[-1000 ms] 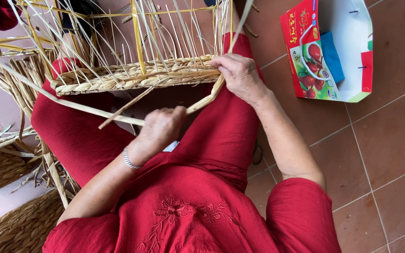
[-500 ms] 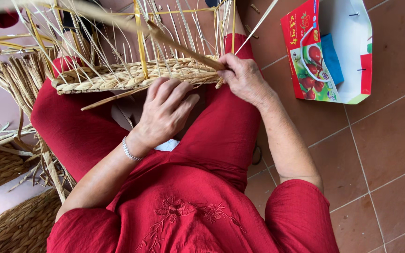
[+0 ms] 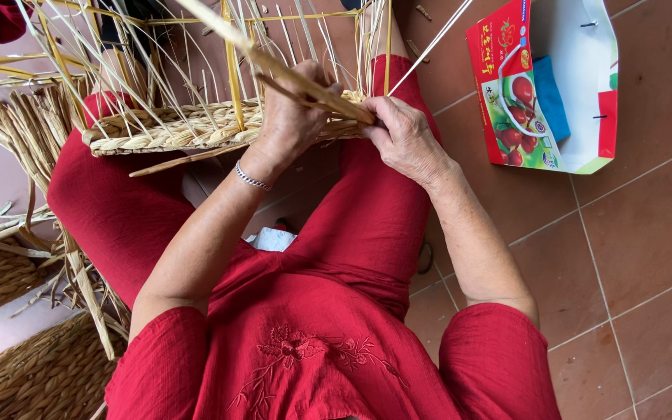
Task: The person sits on the floor weaving a basket from dried plant leaves, folding and tucking strands around a frame to build up the woven side wall, then uses scissors to trim the protruding ends of the woven strands.
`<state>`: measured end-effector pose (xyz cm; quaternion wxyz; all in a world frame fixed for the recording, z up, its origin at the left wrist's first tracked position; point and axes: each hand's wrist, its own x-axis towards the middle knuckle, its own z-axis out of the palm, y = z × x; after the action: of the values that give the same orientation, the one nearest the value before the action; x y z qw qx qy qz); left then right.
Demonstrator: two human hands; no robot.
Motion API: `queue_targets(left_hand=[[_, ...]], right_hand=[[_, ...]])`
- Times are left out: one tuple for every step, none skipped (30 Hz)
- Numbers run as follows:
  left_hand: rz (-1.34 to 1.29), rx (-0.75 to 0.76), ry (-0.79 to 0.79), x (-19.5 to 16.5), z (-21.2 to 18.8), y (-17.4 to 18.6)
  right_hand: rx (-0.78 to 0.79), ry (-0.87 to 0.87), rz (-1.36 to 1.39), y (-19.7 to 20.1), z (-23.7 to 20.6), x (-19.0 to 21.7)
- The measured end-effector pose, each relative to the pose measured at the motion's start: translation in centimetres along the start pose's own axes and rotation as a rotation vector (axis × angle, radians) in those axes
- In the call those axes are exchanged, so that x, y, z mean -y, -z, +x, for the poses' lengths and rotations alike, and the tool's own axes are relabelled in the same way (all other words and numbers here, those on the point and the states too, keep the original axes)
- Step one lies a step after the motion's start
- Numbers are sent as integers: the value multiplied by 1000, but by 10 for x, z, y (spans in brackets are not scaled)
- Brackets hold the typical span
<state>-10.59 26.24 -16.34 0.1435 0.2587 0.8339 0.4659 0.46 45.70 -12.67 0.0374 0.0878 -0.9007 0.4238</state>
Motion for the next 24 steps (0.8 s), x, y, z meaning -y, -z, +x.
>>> queue_targets(left_hand=[[-73, 32, 108, -1, -3, 1], [-145, 68, 217, -2, -9, 1], [-390, 26, 279, -4, -17, 0], [-635, -21, 338, -7, -27, -2], [-879, -69, 397, -9, -38, -4], [-973, -39, 418, -12, -50, -8], [-1069, -12, 439, -15, -61, -13], [-1163, 16, 460, -18, -72, -19], [-996, 44, 332, -23, -82, -26], [-827, 70, 207, -28, -90, -33], [-657, 94, 84, -32, -95, -38], [-535, 83, -3, -34, -96, -39], [-413, 71, -90, -36, -96, -39], [-289, 59, -176, -38, -96, -37], [-245, 96, -201, -39, -94, -32], [-201, 133, -227, -40, -91, -24], [-157, 169, -251, -40, -88, -16], [-154, 181, -259, -40, -87, -5], [-150, 194, -269, -40, -85, 6], [-147, 210, -281, -39, -82, 17], [-36, 149, -258, -38, -79, 27], [74, 89, -236, -36, -75, 35], [225, 16, -284, -35, -69, 41], [377, -61, -329, -31, -64, 46]], right_hand=[[-1, -16, 3, -1, -1, -3], [-2, -35, 6, -1, -3, -5], [-3, -52, 8, -1, -3, -8], [-6, -49, 15, 0, -3, -11], [-8, -46, 24, 0, -2, -13], [-9, -44, 32, 0, -1, -15], [-10, -58, 32, -1, 0, -16], [-10, -72, 33, -3, 2, -16], [-11, -86, 32, -4, 4, -17], [-15, -81, 33, -6, 6, -17], [-18, -77, 34, -9, 9, -17], [-20, -75, 36, -12, 11, -17], [-57, -54, -24, -15, 13, -16], [-92, -33, -82, -19, 15, -14], [-128, -11, -140, -23, 17, -13], [-127, -43, -129, -27, 19, -11], [-123, -76, -119, -30, 20, -9], [-117, -109, -107, -31, 19, -7], [-117, -49, -122, -31, 19, -5], [-119, 9, -139, -29, 17, -2], [-121, 69, -157, -26, 15, 0], [-92, 77, -146, -22, 12, 3], [-63, 86, -134, -17, 9, 5], [-33, 97, -121, -13, 7, 7]])
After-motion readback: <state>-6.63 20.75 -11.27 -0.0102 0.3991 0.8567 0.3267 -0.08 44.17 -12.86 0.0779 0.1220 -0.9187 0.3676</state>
